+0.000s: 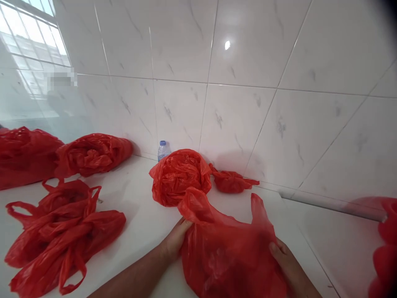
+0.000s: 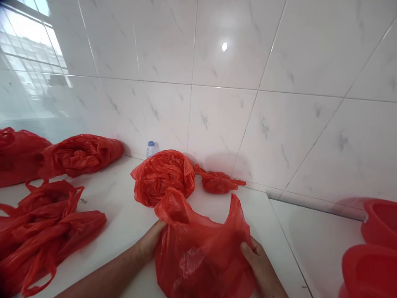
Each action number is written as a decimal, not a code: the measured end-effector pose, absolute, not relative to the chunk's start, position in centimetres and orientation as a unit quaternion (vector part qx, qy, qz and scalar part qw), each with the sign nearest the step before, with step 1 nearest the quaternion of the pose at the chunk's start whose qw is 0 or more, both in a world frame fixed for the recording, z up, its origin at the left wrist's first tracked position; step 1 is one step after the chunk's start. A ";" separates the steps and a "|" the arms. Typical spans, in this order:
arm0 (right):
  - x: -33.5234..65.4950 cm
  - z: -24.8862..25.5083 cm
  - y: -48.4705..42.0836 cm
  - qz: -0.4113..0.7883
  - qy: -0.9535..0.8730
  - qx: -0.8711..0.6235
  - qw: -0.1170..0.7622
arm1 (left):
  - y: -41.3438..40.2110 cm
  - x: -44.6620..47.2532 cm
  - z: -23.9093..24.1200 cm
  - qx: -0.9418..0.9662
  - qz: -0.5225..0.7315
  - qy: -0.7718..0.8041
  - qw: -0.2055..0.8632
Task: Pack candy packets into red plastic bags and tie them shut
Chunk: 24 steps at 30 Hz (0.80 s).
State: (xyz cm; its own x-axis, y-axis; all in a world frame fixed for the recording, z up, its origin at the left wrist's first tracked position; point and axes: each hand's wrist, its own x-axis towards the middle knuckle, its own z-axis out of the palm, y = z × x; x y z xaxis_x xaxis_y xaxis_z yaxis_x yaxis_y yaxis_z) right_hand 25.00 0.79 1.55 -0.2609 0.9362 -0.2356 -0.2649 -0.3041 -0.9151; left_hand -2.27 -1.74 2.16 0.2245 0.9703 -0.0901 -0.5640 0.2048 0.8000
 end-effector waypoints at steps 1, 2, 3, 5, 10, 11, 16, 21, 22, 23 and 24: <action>25.0 1.6 0.8 0.686 -0.403 -0.421 0.435 | -1.7 -2.3 2.2 0.328 0.540 0.307 0.712; 25.0 1.6 0.8 0.684 -0.407 -0.424 0.432 | -1.6 -2.3 2.2 0.330 0.542 0.305 0.710; 25.0 1.6 0.8 0.682 -0.411 -0.429 0.427 | -1.6 -2.3 2.2 0.331 0.544 0.305 0.708; 24.9 1.8 0.8 0.682 -0.417 -0.439 0.410 | -1.6 -2.3 2.0 0.325 0.551 0.314 0.701; 24.5 1.9 0.6 0.674 -0.397 -0.466 0.414 | -1.6 -2.3 1.5 0.301 0.570 0.348 0.681; 24.4 1.9 0.6 0.669 -0.390 -0.472 0.422 | -1.5 -2.3 1.4 0.302 0.572 0.347 0.679; 24.1 2.0 0.5 0.668 -0.374 -0.474 0.434 | -1.6 -2.2 1.0 0.339 0.580 0.311 0.672; 24.5 2.0 0.6 0.683 -0.363 -0.459 0.437 | -1.6 -2.1 0.6 0.381 0.578 0.283 0.664; 24.6 1.9 0.6 0.687 -0.360 -0.456 0.436 | -1.6 -2.1 0.6 0.382 0.581 0.280 0.662; 24.8 1.8 0.7 0.690 -0.359 -0.454 0.434 | -1.6 -2.1 0.5 0.384 0.583 0.277 0.660; 24.9 1.7 0.8 0.692 -0.361 -0.453 0.431 | -1.6 -2.1 0.4 0.386 0.584 0.272 0.660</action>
